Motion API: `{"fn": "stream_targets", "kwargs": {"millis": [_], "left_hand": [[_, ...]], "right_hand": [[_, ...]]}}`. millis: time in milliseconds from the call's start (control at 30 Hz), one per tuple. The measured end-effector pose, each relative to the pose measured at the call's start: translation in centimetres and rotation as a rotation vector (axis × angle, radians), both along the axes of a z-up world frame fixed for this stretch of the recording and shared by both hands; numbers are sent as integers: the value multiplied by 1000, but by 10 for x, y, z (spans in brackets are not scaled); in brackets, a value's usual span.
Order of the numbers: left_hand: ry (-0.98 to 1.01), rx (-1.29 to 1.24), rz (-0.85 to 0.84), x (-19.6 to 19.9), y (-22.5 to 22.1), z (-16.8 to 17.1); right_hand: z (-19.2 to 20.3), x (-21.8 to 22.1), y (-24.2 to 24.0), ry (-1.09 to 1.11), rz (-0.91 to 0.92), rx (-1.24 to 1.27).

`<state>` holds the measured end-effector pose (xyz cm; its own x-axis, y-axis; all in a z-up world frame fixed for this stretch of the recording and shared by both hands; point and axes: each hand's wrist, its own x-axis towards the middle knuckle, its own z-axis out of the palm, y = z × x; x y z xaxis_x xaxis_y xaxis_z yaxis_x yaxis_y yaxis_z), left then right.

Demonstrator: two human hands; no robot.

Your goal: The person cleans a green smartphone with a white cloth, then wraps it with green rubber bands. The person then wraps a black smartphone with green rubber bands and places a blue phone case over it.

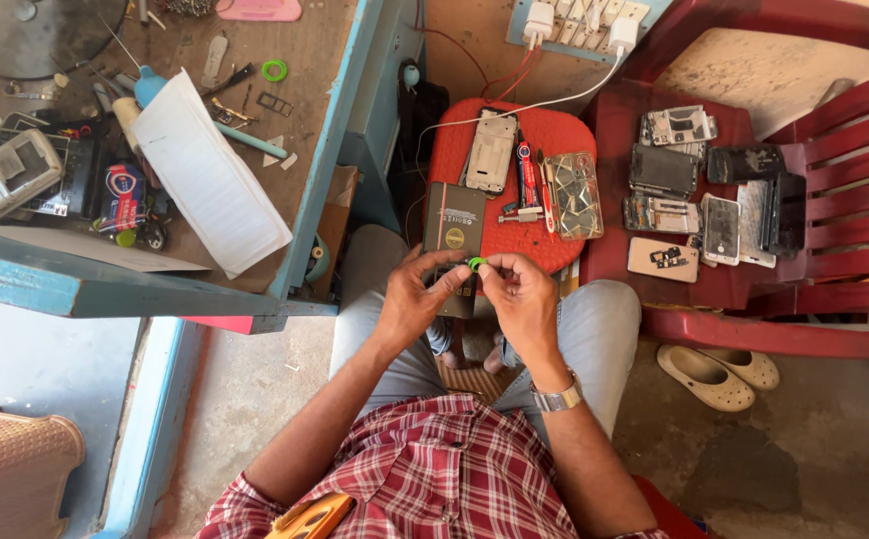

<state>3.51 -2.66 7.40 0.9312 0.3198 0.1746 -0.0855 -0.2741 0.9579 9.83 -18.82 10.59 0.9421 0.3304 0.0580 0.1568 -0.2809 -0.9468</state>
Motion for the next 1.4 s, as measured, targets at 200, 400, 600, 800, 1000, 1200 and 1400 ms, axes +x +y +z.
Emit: {"fn": "stream_targets", "kwargs": {"millis": [200,400,600,800,1000,1200,1400], "left_hand": [[87,-129,-21,-1,-4,2],[44,-42,12,2,-3,-9],[-46,-21,24,-7,-6,-4],[58,-340,-86,-23,-12,12],[-61,-247,-150,-33,-17,23],[-57,-331,-253,-29,-10,29],[104,-708,-278,7,-7,26]], "right_hand": [[1,2,-1,-107,8,-164],[4,-6,-12,284,331,352],[18,-24,-26,781,312,399],[39,-4,-44,535,132,645],[52,18,-37,178,-34,157],[55,15,-29,273,64,270],[64,0,-28,128,76,96]]}}
